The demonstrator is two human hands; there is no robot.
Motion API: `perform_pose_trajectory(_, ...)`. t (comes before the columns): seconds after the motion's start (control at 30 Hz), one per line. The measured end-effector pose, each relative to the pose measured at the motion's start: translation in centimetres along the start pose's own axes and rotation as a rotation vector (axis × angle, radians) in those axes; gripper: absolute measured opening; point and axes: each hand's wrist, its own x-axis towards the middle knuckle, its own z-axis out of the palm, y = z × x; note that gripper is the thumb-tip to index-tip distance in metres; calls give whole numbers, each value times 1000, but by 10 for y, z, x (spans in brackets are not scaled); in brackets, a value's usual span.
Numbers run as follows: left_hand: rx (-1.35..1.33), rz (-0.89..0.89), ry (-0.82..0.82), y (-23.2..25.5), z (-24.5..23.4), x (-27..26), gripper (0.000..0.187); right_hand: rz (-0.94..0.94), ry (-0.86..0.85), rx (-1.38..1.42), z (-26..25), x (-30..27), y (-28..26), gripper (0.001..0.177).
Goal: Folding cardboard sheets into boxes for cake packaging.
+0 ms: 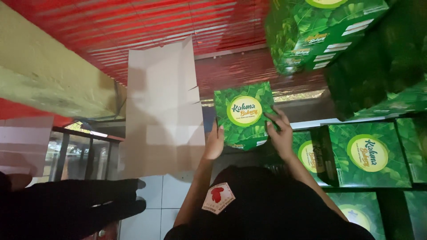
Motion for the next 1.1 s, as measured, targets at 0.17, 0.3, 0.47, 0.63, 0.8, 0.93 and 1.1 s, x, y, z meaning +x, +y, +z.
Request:
perform_pose_trajectory(0.17, 64, 59, 44, 12, -4, -4, 60, -38, -12, 21, -2, -1, 5, 31)
perform_pose_trajectory(0.3, 162, 82, 95, 1, 2, -3, 60, -43, -8, 3, -2, -4, 12, 32)
perform_pose_trajectory(0.47, 93, -65, 30, -10, 7, -2, 72, -32, -19, 4, -2, -5, 10, 35)
perform_pose_trajectory(0.63, 416, 275, 119, -221, 40, 54, 64, 9, -33, -1, -5, -5, -5, 37)
perform_pose_trajectory(0.8, 115, -241, -125, -71, 22, 13, 91, 381, 55, 220, -17, -23, -6, 65)
perform_pose_trajectory(0.93, -79, -231, -139, -80, 32, 18, 106, 779, -92, 46, -43, -32, 22, 65)
perform_pose_trajectory(1.1, -110, -179, -139, -104, 46, 21, 100, 970, -131, 180, -58, -41, 31, 89)
